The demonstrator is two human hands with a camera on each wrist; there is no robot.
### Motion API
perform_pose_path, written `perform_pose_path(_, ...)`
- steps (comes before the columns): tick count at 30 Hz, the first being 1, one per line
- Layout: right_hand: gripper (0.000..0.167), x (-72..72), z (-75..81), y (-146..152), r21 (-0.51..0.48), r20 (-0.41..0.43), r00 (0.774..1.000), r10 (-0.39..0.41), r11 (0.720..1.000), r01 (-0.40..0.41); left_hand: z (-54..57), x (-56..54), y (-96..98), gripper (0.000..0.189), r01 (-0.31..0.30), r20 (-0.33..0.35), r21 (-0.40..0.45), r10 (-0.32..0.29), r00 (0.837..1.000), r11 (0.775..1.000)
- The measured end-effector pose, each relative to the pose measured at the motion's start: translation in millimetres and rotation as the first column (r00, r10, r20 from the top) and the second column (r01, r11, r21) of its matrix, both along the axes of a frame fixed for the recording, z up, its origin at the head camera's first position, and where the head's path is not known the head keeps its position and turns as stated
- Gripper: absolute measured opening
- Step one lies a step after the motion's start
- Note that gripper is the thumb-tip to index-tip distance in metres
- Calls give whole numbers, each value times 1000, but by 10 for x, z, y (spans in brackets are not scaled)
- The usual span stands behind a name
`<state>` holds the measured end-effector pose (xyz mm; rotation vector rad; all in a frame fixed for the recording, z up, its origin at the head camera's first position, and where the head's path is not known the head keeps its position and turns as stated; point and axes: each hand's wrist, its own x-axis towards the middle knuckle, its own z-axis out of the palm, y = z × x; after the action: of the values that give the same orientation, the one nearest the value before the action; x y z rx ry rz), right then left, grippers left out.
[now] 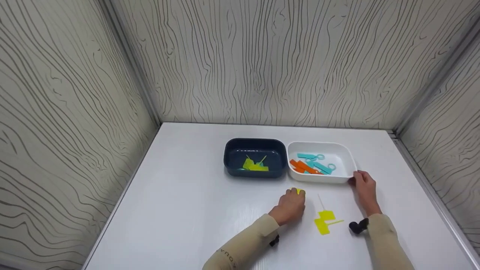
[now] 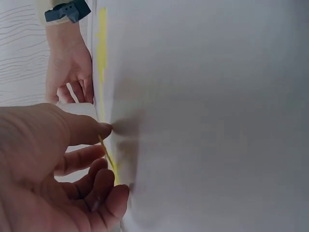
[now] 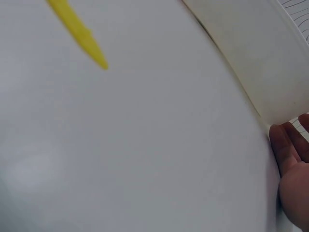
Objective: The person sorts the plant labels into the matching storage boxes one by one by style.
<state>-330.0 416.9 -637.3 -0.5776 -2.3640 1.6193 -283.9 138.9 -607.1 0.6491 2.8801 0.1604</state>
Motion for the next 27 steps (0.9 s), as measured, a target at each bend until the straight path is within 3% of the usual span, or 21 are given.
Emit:
perform_pose_path(6,56,-16,20,2,-23,7,1000,0,1000,0,39,-79,-73,41,-100,74,21,99,992,995)
perform_pose_path(9,56,-13,23,6,-18,7,1000,6,1000,-6,61,-93,-121,41,-115,86,2,114,990,993)
perform_pose_path(19,57,-1,21,5,-13,11,1000,14,1000,-14,92,-129,-216,24,-37,72,-45,41,997,998)
perform_pose_path(27,56,12,11,-20,38,3,1000,0,999,0,97,-126,-279,21,4,10,-19,-4,1000,1000)
